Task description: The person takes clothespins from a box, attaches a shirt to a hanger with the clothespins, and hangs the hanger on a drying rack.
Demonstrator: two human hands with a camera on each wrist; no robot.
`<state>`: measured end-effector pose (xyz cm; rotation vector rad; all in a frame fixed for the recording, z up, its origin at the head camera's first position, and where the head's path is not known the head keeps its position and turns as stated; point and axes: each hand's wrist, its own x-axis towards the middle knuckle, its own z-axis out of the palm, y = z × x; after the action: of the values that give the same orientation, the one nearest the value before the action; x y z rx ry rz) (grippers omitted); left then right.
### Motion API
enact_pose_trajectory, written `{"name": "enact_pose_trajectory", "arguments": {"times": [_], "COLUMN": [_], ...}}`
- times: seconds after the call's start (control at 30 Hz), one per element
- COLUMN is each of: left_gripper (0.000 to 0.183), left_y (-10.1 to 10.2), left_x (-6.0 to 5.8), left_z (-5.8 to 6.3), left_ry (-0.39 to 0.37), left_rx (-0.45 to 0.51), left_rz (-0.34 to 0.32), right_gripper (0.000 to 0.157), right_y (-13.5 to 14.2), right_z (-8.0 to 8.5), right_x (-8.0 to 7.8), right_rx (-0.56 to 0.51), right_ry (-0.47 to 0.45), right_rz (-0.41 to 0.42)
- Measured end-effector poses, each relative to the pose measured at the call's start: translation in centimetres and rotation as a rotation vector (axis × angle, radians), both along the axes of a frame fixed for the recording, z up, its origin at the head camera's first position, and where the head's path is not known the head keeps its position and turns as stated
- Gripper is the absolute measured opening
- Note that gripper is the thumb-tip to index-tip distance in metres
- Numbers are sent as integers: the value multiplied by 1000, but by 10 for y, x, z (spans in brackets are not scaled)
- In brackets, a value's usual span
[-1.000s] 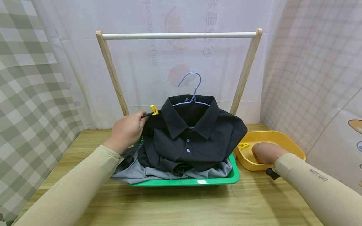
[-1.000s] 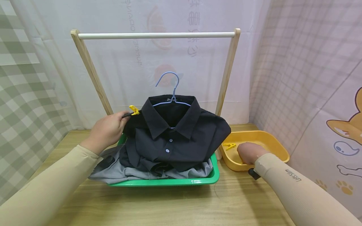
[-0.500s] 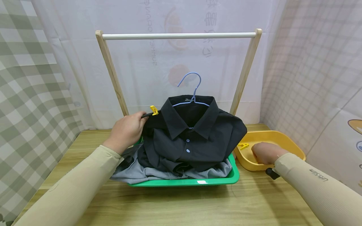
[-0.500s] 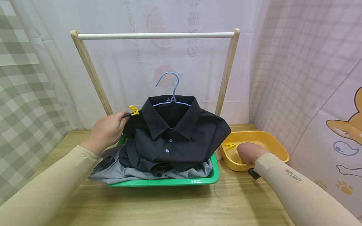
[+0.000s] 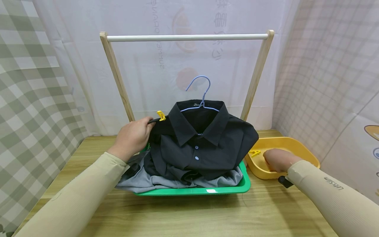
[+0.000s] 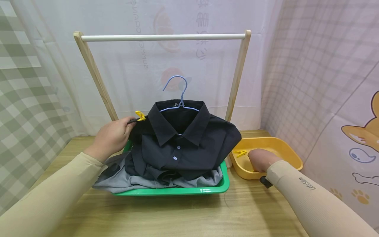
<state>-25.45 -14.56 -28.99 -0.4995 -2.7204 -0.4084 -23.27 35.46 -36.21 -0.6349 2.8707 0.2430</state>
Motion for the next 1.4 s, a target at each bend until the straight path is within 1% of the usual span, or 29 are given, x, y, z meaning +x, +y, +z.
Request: {"name": "enact_pose_trajectory", "arguments": {"times": [0.27,0.43,0.67,0.83,0.93,1.07,1.17,1.27,1.33,1.4], "left_gripper": [35,34,34,35,34,34,34,33,33,33], "left_y": [0,0,1,1,1,1,1,0,0,0], "left_x": [0,0,1,0,0,1,1,2,2,2], "left_z": [0,1,1,1,1,1,1,1,1,1], "left_ry": [-5,-4,-5,-5,-9,-14,-12,-8,-6,-6], "left_rx": [1,1,-1,0,2,6,6,6,5,4], "left_rz": [6,5,3,2,4,4,2,-1,-1,-1], "right_gripper": [20,20,23,24,21,22,26,25,26,26], "right_y": [0,-1,-1,-1,-1,1,3,3,2,1], "right_z": [1,1,3,4,5,9,13,20,24,30], "right_x": [1,2,4,4,3,1,-2,-4,-5,-4], "right_rx": [-8,-15,-91,-93,-104,-176,-223,-248,-276,-323], "right_ry": [6,7,-19,1,5,3,44,101,114,91], "right_rz": [14,7,-19,-25,-51,-92,-89,-76,-94,-144]}}
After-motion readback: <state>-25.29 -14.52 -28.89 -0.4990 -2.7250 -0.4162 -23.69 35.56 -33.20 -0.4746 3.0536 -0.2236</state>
